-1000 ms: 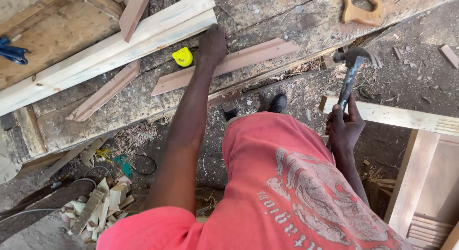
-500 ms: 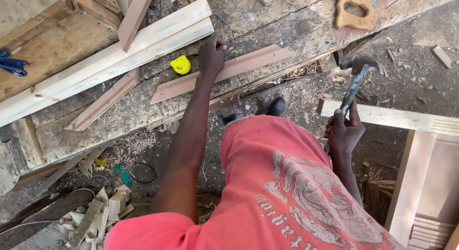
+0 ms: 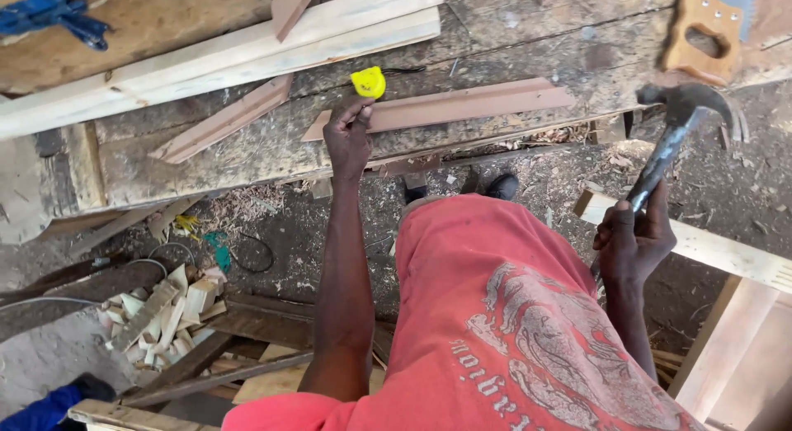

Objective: The person sorts through wood strips on a cluttered workbench, picks up a hand plane and planes a strip, then carries trim pieces to a wooden door panel. They spread white glue onto the trim pieces with a stick and press the glued strips into the panel's recessed frame, fitting them into place by hand.

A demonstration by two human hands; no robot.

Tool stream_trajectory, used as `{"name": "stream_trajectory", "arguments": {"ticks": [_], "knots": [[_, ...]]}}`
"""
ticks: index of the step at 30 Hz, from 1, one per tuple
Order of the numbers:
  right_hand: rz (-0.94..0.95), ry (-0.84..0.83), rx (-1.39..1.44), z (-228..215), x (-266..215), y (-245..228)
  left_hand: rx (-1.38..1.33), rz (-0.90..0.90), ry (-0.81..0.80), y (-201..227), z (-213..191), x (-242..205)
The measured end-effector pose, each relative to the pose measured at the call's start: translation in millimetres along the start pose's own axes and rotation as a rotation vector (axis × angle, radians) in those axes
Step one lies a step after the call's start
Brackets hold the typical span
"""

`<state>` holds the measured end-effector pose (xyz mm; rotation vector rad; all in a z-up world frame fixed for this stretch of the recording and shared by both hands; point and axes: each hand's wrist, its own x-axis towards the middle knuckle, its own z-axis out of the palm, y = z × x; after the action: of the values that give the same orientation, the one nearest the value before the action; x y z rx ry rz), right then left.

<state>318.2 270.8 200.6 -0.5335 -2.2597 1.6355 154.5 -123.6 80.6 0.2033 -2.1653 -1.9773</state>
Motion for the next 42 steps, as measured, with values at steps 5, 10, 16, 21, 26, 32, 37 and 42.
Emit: {"name": "stream_trajectory", "arguments": {"ticks": [5,10,16,21,26,32,37,42], "knots": [[-0.137,-0.242,0.018,26.8,10.9,-20.0,-0.019,-0.109,0.104,-14.9,-5.2,4.8],[-0.198,-0.49,0.213,77.7,23.7,-28.2,0.112,-0.06,0.065,-25.8,7.1,19.7],[-0.208,-0.626,0.157,130.2,18.9,-62.8,0.472,-0.007,-0.098,-30.8,10.5,18.0],[-0.253,-0.625,0.0,159.9,12.0,-77.7,0.387,0.109,-0.043,-50.7,15.4,21.0],[-0.39,-0.607,-0.102,172.7,9.8,-76.2,0.459,0.211,0.017,-60.7,25.3,20.7],[-0.514,-0.556,-0.125,188.8,5.9,-69.1,0.492,0.234,0.078,-59.4,29.2,17.5],[-0.583,-0.558,-0.189,198.9,5.0,-55.1,0.523,0.241,0.092,-72.7,31.5,17.9],[-0.428,-0.67,-0.499,199.5,16.5,-34.6,0.602,0.26,0.108,-87.0,38.8,21.2]]}}
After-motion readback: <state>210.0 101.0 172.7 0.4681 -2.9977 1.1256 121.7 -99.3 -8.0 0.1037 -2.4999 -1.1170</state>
